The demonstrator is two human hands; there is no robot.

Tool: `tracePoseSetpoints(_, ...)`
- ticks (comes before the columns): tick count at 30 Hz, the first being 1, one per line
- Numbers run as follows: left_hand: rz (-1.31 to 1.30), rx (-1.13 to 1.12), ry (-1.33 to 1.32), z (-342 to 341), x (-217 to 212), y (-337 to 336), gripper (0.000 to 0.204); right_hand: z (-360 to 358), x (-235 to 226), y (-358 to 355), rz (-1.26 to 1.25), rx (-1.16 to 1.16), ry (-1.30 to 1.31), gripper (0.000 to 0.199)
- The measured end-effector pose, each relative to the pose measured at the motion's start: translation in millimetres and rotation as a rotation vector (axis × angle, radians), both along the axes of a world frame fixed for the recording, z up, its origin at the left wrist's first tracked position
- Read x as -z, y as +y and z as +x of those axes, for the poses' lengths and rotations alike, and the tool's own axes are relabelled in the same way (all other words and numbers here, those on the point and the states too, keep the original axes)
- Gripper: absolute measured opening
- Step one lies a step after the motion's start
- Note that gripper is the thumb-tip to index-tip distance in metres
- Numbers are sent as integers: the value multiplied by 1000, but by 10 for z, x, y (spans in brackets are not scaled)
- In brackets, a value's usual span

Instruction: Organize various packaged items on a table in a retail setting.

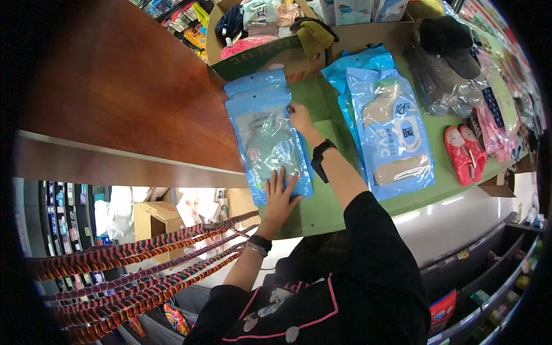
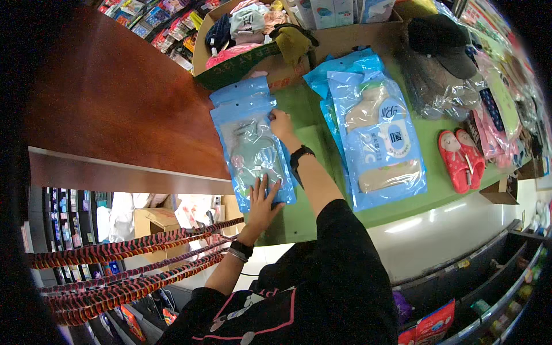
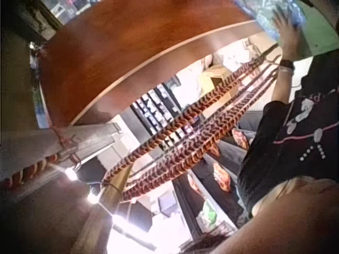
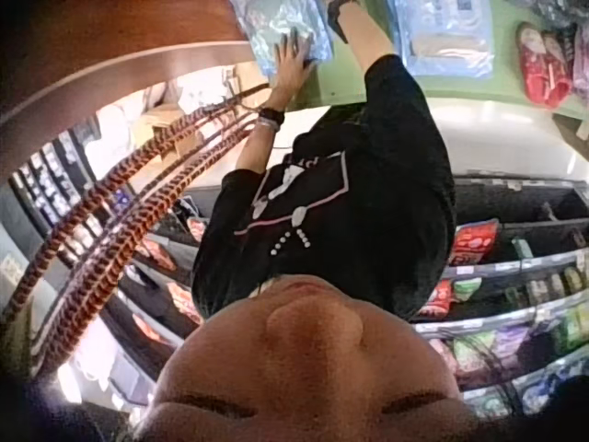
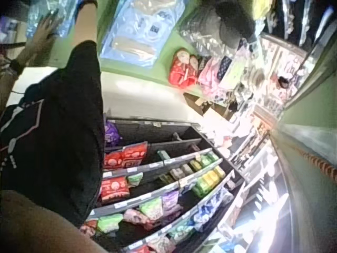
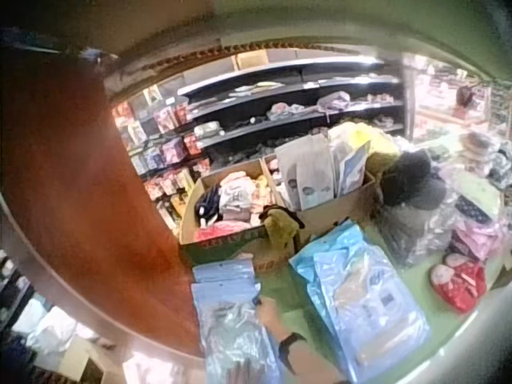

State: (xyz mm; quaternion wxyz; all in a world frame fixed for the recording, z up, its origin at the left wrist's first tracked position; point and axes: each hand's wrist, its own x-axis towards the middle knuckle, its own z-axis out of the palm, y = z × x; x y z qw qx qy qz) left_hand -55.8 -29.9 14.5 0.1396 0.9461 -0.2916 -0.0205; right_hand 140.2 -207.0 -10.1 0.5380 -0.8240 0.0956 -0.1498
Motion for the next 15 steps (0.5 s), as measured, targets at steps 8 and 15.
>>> tracePoseSetpoints(8, -1, 55, 11, 203, -79, 75, 66, -401, 133, -131, 102, 177, -72, 21)
tracePoseSetpoints(15, -10, 55, -23, -45, -167, -47, 64, -1451, -378, -204, 314, -68, -59, 20)
